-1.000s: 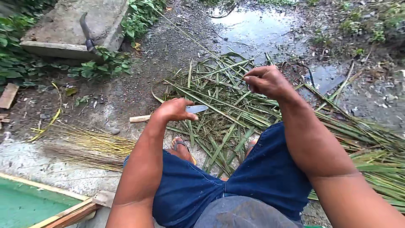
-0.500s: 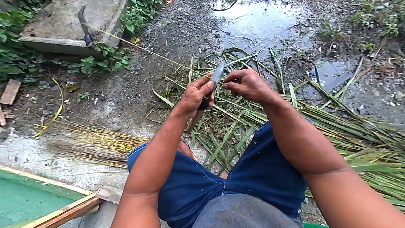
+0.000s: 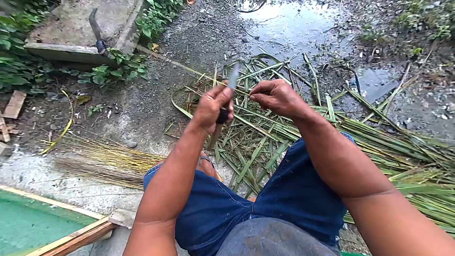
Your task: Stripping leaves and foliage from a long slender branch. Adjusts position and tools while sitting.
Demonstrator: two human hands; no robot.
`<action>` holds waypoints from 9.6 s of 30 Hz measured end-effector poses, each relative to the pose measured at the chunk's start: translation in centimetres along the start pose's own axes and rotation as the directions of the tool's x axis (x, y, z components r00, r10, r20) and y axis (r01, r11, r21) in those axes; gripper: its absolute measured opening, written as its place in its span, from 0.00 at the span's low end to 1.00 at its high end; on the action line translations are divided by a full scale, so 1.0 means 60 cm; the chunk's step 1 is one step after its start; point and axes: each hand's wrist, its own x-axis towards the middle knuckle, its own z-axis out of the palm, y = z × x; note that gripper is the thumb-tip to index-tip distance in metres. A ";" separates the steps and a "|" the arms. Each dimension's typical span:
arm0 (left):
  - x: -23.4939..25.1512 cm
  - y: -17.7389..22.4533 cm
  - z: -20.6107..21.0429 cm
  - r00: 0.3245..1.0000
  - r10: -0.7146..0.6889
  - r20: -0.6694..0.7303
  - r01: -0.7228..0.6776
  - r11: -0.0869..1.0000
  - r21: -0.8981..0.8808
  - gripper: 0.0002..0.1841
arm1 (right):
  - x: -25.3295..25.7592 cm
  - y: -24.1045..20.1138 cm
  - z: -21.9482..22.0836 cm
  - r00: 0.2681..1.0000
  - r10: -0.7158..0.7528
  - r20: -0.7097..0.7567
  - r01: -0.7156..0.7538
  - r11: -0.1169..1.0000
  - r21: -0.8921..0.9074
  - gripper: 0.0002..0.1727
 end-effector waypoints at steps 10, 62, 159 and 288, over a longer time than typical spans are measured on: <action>-0.002 0.015 -0.017 0.998 0.031 -0.051 -0.036 0.995 -0.091 0.18 | -0.003 0.003 -0.004 0.999 -0.030 0.011 0.030 0.999 -0.013 0.08; -0.009 -0.019 0.018 0.990 -0.115 0.079 0.116 0.993 -0.001 0.19 | -0.007 -0.004 -0.009 0.990 0.013 0.138 -0.005 0.999 -0.052 0.11; -0.015 0.006 -0.021 0.998 0.001 -0.065 -0.005 0.999 -0.050 0.17 | -0.013 0.005 0.015 0.994 0.077 0.079 -0.081 0.995 0.049 0.10; -0.008 0.040 -0.075 0.966 0.132 -0.223 -0.166 0.976 -0.140 0.19 | -0.020 0.011 0.021 0.991 0.022 0.135 -0.056 0.965 0.255 0.06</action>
